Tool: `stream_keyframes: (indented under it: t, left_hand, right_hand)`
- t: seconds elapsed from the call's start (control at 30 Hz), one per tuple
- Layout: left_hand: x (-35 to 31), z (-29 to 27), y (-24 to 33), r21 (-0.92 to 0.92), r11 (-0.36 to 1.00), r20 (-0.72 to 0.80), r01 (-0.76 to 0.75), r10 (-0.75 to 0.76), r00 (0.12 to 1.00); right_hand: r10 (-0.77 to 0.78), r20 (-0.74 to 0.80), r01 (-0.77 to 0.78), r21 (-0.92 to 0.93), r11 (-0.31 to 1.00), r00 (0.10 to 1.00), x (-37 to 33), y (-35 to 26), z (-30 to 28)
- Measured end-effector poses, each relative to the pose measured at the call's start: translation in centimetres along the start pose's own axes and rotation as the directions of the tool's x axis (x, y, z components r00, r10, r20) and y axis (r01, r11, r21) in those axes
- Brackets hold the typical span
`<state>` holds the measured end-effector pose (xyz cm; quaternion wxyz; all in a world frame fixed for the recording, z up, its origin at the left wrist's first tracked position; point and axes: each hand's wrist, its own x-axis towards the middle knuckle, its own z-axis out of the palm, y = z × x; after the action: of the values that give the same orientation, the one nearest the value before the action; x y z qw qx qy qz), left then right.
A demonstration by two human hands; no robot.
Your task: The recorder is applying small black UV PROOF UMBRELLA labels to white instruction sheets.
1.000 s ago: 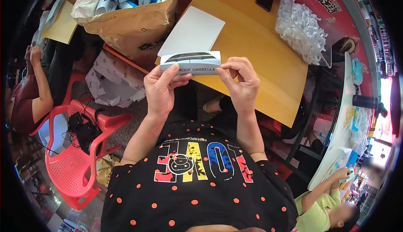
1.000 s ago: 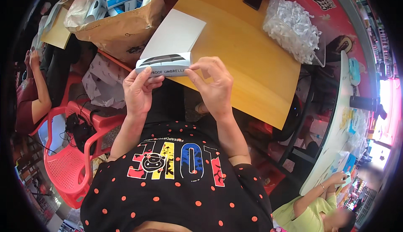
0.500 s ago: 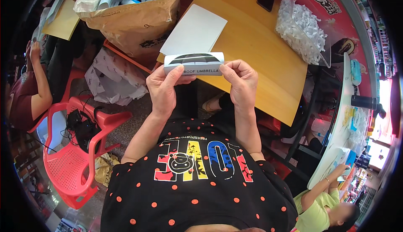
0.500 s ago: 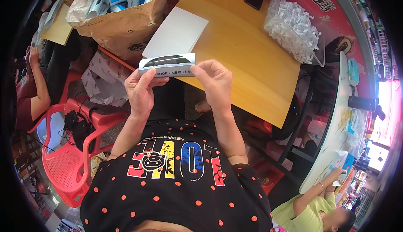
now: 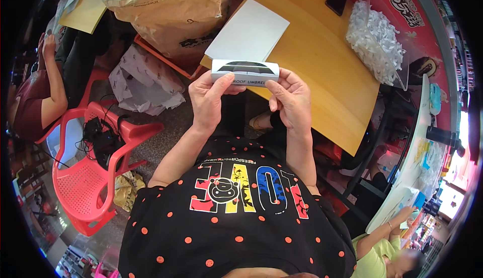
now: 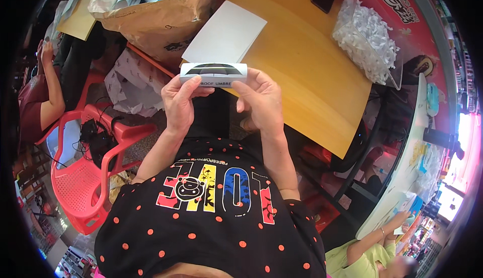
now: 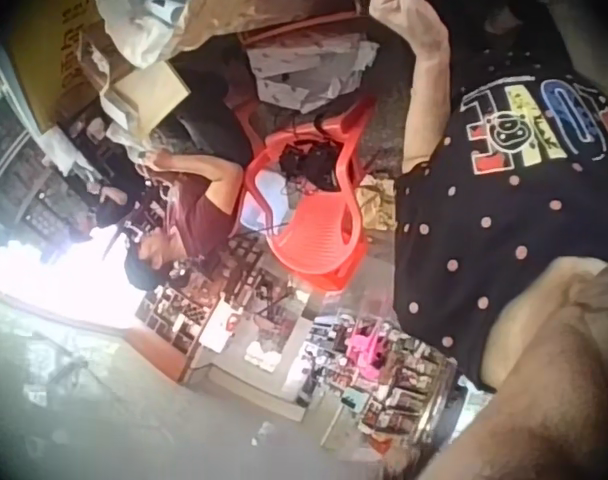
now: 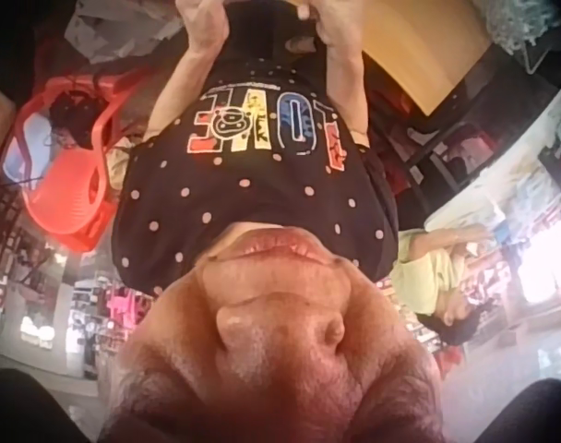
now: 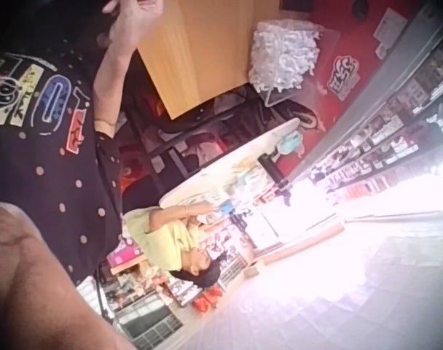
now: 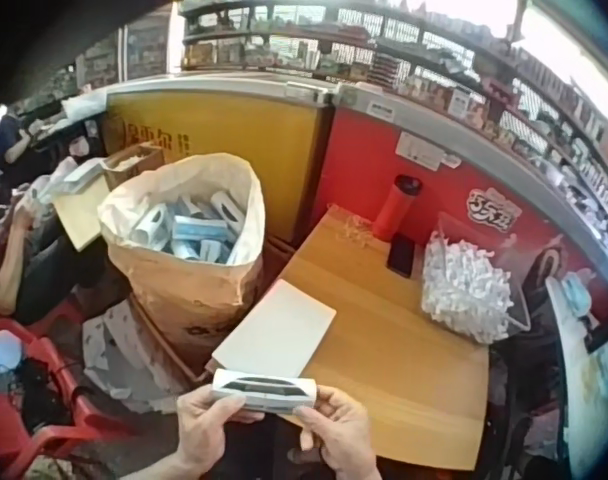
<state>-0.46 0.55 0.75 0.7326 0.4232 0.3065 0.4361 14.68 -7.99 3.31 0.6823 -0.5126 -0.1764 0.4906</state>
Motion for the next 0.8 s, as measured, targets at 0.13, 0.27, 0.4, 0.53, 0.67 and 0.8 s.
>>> stream_keyframes:
  t: [0.13,0.27,0.4,0.53,0.67,0.8]
  left_hand:
    - [-0.4,0.3,-0.6,0.024,0.999,0.044,-0.024,0.023,0.999]
    - [-0.6,0.4,-0.7,0.020,1.000,0.070,0.011,-0.012,0.997]
    - [-0.3,-0.1,-0.3,-0.033,0.987,0.158,0.156,-0.149,0.976]
    - [0.3,-1.5,-0.5,-0.117,0.944,0.301,0.308,-0.262,0.917]
    - [0.5,-1.9,-0.3,-0.183,0.898,0.349,0.399,-0.320,0.881]
    - [0.6,-1.7,0.5,-0.229,0.875,0.298,0.426,-0.354,0.887]
  right_hand:
    - [-0.057,-0.025,0.058,0.021,0.998,0.998,0.3,1.2,0.4]
    - [-0.072,-0.057,0.072,-0.008,0.997,0.996,0.2,1.5,0.3]
    - [-0.090,-0.069,0.088,-0.023,0.996,0.994,0.4,1.3,-0.5]
    - [-0.117,-0.036,0.119,0.040,0.992,0.992,0.4,1.2,-1.6]
    - [-0.109,-0.021,0.111,0.104,0.988,0.994,0.4,1.4,-2.3]
    - [-0.120,-0.020,0.121,0.080,0.989,0.993,0.2,1.4,-2.3]
